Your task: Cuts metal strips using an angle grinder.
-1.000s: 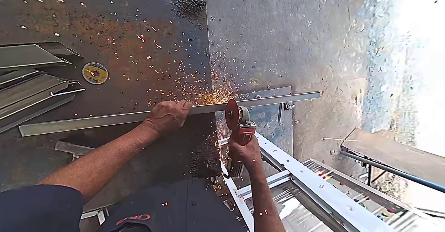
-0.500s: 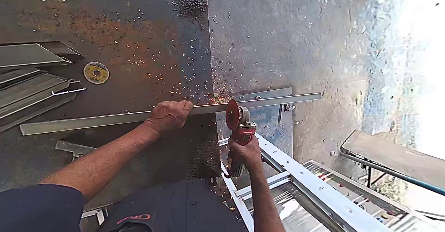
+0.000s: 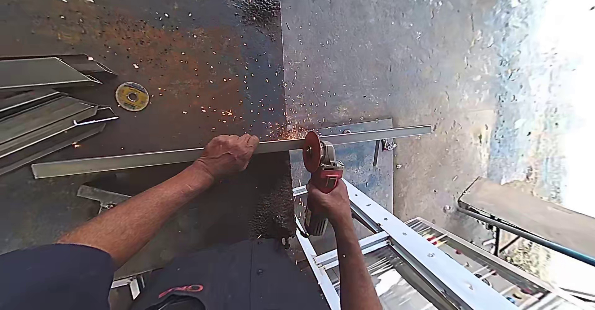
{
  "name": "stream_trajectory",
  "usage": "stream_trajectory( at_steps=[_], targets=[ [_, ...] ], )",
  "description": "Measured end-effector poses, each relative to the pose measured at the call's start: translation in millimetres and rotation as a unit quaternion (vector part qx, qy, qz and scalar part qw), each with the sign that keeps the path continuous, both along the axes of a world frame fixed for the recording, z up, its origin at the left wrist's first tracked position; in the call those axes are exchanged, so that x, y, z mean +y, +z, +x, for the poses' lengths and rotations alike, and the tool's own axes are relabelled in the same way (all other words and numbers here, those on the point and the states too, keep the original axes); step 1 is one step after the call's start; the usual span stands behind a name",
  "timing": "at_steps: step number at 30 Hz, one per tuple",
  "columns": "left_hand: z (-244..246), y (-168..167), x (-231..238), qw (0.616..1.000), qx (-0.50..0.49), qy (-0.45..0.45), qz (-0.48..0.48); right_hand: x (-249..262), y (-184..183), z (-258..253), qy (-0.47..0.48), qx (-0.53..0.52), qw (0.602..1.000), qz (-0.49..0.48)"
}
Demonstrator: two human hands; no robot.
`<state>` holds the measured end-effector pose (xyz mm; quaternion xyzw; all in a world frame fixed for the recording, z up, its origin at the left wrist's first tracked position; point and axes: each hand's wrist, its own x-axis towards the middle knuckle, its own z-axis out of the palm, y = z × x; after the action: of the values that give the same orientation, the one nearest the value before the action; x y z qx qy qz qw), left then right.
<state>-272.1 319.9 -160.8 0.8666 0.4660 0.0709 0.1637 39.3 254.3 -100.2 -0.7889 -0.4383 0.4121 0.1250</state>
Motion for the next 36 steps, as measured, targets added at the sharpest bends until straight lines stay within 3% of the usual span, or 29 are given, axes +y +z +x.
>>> stream_trajectory(
  at_steps=[7, 13, 21, 29, 36],
  targets=[
    [1, -2, -1, 1.000, -0.001, -0.002, 0.002, 9, 3, -2, 0.011, -0.015, 1.000, 0.007],
    [0, 0, -1, 1.000, 0.003, 0.002, -0.010, -7, 21, -1, -0.037, 0.037, 0.995, 0.080],
    [7, 21, 1, 0.970, -0.039, 0.116, -0.211, -85, 50, 25, -0.061, 0.022, 0.992, 0.106],
    [32, 43, -53, 0.975, 0.009, 0.103, -0.199, -179, 46, 53, -0.121, 0.024, 0.989, 0.080],
    [61, 39, -89, 0.959, 0.017, 0.178, -0.219, -238, 42, 69, -0.177, 0.098, 0.972, 0.118]
  ],
)
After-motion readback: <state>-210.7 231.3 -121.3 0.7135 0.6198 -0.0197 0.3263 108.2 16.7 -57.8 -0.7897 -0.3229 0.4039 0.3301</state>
